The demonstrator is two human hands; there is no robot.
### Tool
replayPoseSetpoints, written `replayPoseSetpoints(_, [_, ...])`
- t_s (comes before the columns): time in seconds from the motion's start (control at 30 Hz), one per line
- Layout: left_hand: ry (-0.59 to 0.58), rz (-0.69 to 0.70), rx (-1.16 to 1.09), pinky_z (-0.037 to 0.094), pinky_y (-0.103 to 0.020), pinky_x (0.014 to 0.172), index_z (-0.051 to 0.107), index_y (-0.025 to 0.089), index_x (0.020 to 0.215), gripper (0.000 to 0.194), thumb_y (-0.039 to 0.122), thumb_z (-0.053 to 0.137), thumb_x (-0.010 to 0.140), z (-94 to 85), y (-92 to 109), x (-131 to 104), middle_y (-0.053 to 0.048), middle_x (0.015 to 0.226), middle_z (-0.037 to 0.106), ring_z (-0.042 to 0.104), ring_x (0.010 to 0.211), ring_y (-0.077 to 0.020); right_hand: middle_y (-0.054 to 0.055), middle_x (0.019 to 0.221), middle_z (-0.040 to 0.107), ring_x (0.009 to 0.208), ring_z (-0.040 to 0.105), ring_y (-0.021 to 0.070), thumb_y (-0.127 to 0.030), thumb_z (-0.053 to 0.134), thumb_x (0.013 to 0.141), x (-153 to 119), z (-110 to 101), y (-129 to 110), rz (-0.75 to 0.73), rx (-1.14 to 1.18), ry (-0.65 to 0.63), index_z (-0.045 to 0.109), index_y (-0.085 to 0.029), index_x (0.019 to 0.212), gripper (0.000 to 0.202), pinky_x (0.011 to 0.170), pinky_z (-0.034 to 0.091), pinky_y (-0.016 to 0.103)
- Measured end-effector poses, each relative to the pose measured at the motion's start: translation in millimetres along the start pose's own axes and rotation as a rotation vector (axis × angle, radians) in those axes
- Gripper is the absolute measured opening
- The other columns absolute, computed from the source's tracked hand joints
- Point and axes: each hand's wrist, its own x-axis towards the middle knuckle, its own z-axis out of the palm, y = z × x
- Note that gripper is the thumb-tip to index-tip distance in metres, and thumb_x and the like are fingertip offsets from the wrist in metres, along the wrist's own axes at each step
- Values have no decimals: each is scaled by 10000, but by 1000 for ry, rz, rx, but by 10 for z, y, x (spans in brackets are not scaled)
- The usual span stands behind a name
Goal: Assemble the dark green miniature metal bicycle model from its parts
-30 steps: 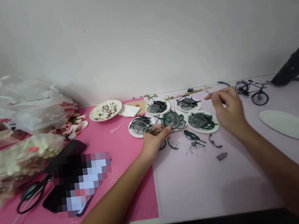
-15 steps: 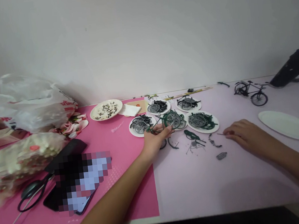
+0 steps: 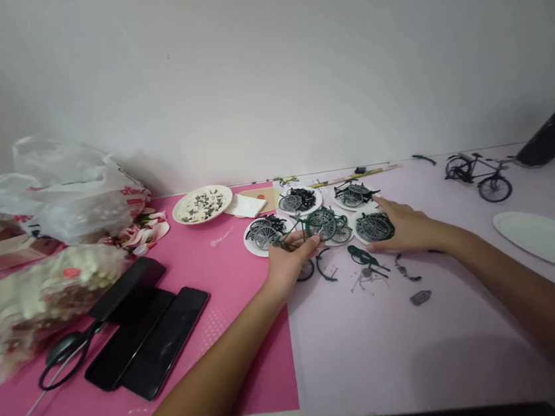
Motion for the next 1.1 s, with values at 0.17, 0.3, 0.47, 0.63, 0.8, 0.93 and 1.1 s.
replayPoseSetpoints(0.17, [8,-30,-20,632,-387,899,726,127,834,409,360,979,612,3,0,11,-81,843,786,789,894,-260,145,1692,356,1454,463,467,-727,772,670,122,56,148,19,25,-19,149,-288,1693,1276,1115,485,620])
replayPoseSetpoints(0.3, [7,-32,-21,631,-390,902,729,130,838,392,354,973,628,-7,-29,13,-85,854,790,791,910,-267,178,1663,397,1413,499,494,-755,744,701,108,123,353,96,18,45,139,-249,1698,1271,1095,486,635])
replayPoseSetpoints(0.47, [-5,-20,-5,633,-393,888,733,141,845,385,365,969,639,-14,-41,9,-83,872,793,792,909,-272,212,1667,372,1434,459,505,-783,692,765,84,114,612,130,45,142,169,-208,1684,1203,1118,457,613])
replayPoseSetpoints(0.63, [13,-12,29,635,-401,881,741,140,845,373,356,964,639,1,-18,7,-98,922,802,791,913,-278,212,1655,371,1403,488,469,-753,655,841,101,80,648,144,122,260,247,-252,1640,1028,1045,486,523])
replayPoseSetpoints(0.8, [15,-22,37,630,-385,861,754,139,857,361,349,955,644,-6,-26,16,-113,942,808,791,909,-271,247,1591,436,1420,455,478,-722,661,861,107,79,579,186,148,291,335,-242,1594,935,1065,450,561])
replayPoseSetpoints(0.93, [13,-6,48,629,-375,845,754,140,849,356,357,952,648,-9,-25,14,-117,948,809,786,919,-272,212,1581,451,1465,393,469,-676,664,882,110,41,441,130,133,366,451,-242,1513,795,1126,411,622])
replayPoseSetpoints(1.1, [25,10,69,623,-353,814,748,142,849,371,380,952,651,-8,-35,6,-106,904,802,785,917,-274,111,1096,698,1072,651,340,-643,607,917,75,60,40,-88,274,452,728,-270,964,395,890,560,505])
